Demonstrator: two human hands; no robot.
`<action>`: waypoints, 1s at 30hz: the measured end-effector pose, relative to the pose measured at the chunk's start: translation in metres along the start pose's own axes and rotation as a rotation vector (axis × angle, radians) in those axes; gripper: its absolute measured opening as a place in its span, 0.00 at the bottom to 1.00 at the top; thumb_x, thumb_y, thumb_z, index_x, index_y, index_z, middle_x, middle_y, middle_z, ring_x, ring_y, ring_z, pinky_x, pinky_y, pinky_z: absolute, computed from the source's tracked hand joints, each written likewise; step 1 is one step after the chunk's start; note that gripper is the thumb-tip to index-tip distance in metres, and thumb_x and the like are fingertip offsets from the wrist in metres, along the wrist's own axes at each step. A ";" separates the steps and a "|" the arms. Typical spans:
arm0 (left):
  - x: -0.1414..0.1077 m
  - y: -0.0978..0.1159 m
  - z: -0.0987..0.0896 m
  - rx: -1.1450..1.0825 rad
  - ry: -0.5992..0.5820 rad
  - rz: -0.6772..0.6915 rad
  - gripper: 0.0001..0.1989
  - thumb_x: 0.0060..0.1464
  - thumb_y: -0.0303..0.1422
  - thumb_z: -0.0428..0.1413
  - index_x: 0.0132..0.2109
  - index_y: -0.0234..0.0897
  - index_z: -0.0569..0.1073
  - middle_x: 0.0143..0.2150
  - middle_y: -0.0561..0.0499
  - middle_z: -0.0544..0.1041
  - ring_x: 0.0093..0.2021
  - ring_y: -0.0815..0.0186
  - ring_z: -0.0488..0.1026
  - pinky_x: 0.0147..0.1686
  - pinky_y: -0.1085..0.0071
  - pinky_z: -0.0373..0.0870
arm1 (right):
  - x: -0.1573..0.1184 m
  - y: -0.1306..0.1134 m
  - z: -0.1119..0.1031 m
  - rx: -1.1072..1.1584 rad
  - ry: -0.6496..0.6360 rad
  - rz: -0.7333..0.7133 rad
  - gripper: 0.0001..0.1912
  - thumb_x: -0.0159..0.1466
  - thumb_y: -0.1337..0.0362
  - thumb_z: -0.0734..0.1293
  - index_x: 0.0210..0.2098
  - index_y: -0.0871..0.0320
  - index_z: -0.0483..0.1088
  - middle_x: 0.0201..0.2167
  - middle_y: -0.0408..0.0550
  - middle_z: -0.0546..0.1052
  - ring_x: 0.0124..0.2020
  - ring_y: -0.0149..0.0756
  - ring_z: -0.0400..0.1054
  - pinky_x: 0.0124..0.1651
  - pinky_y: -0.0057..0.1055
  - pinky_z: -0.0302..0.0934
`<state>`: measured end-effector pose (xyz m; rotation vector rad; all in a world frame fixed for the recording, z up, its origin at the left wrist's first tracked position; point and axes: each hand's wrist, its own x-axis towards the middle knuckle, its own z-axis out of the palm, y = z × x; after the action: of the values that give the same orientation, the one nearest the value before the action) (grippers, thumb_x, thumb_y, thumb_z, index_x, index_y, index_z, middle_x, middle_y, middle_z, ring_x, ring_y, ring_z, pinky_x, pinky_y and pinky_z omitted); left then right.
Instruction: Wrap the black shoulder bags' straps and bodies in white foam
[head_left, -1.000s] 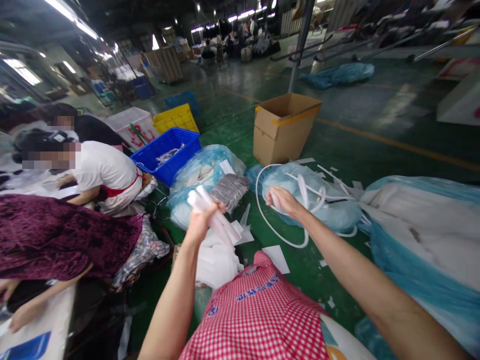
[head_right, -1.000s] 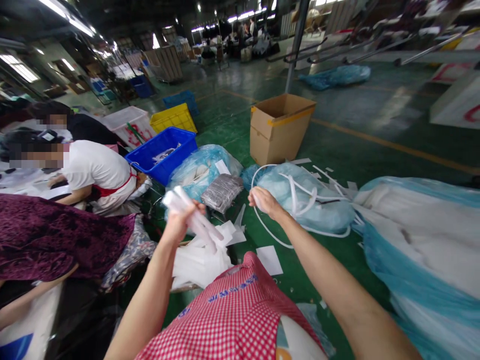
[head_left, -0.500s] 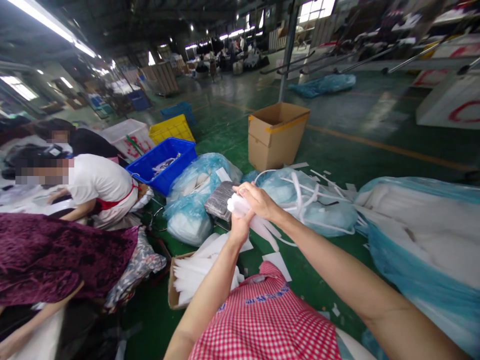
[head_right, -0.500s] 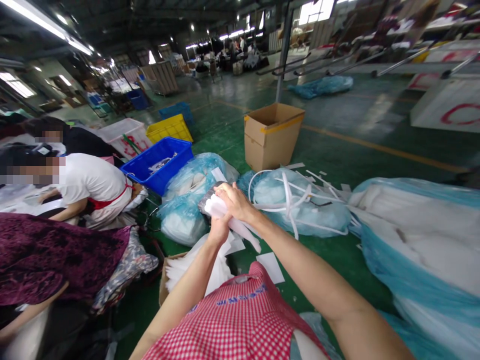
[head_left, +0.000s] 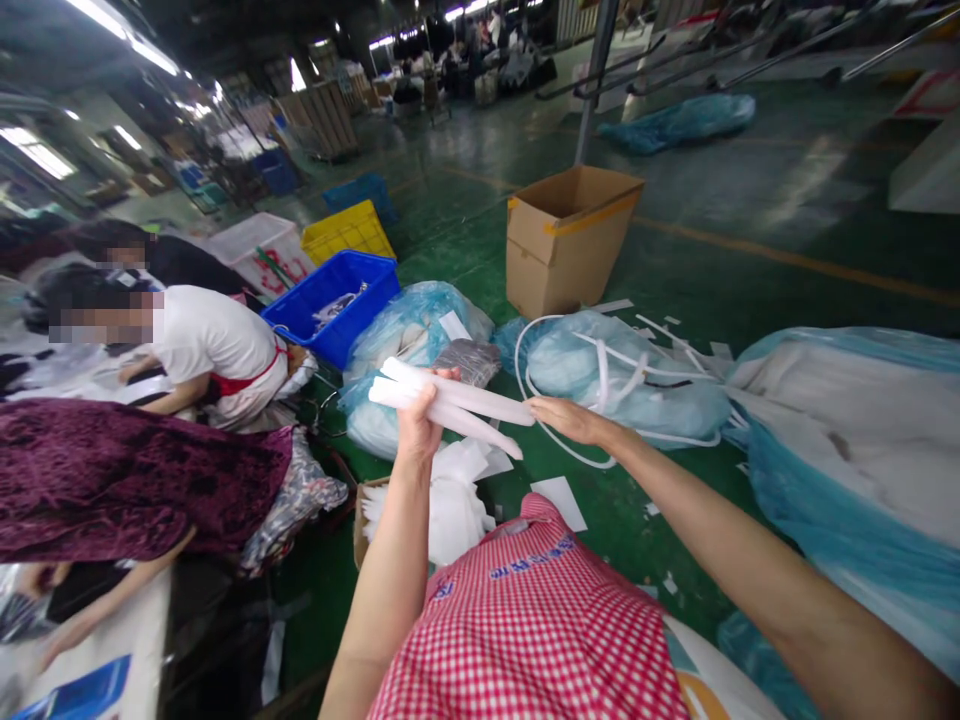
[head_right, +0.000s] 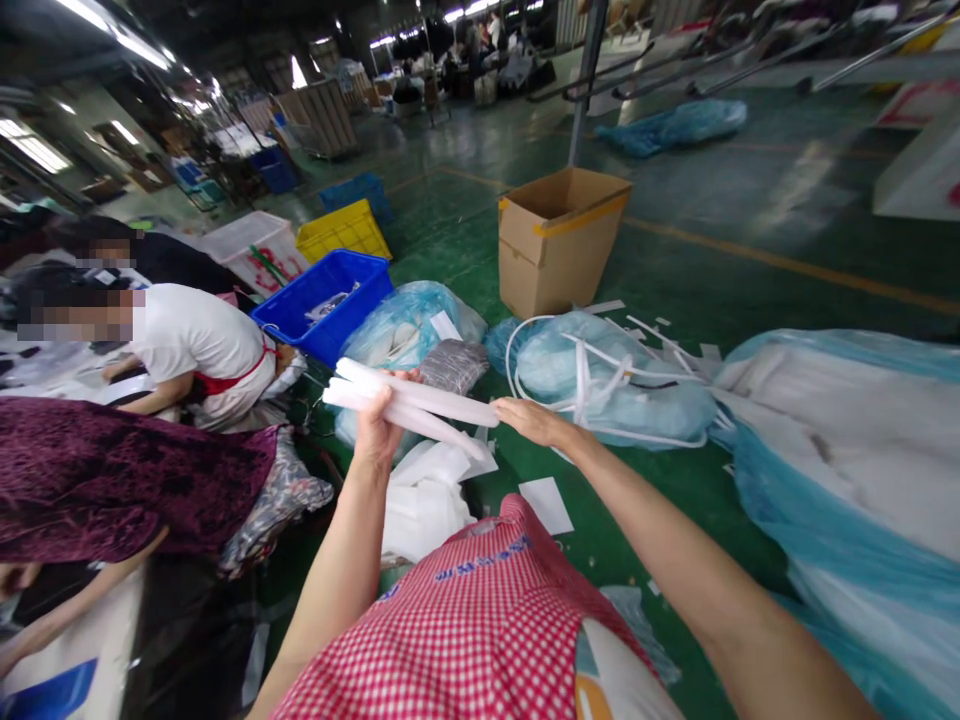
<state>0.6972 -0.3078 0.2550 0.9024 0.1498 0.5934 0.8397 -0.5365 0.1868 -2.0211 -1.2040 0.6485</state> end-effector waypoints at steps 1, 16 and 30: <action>0.000 0.002 -0.003 0.001 0.013 0.016 0.21 0.39 0.39 0.71 0.39 0.39 0.74 0.36 0.51 0.79 0.47 0.55 0.78 0.58 0.50 0.67 | -0.001 0.001 0.003 -0.012 -0.008 -0.010 0.23 0.69 0.52 0.53 0.48 0.59 0.71 0.47 0.55 0.77 0.48 0.45 0.70 0.54 0.40 0.62; -0.029 -0.004 0.023 0.011 -0.042 -0.074 0.20 0.38 0.42 0.70 0.34 0.39 0.72 0.29 0.55 0.68 0.34 0.65 0.70 0.52 0.56 0.70 | 0.022 -0.002 0.039 0.365 0.579 0.217 0.10 0.59 0.57 0.55 0.24 0.52 0.56 0.18 0.40 0.62 0.23 0.34 0.58 0.29 0.30 0.56; -0.009 -0.026 0.028 0.424 0.131 -0.268 0.17 0.36 0.36 0.69 0.35 0.32 0.79 0.32 0.46 0.80 0.32 0.58 0.76 0.38 0.60 0.73 | 0.030 -0.049 -0.026 0.643 0.444 -0.045 0.15 0.63 0.48 0.62 0.33 0.53 0.65 0.32 0.47 0.77 0.34 0.38 0.72 0.44 0.39 0.69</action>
<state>0.7106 -0.3444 0.2514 1.2289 0.5213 0.3739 0.8451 -0.5009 0.2389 -1.4784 -0.6604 0.4520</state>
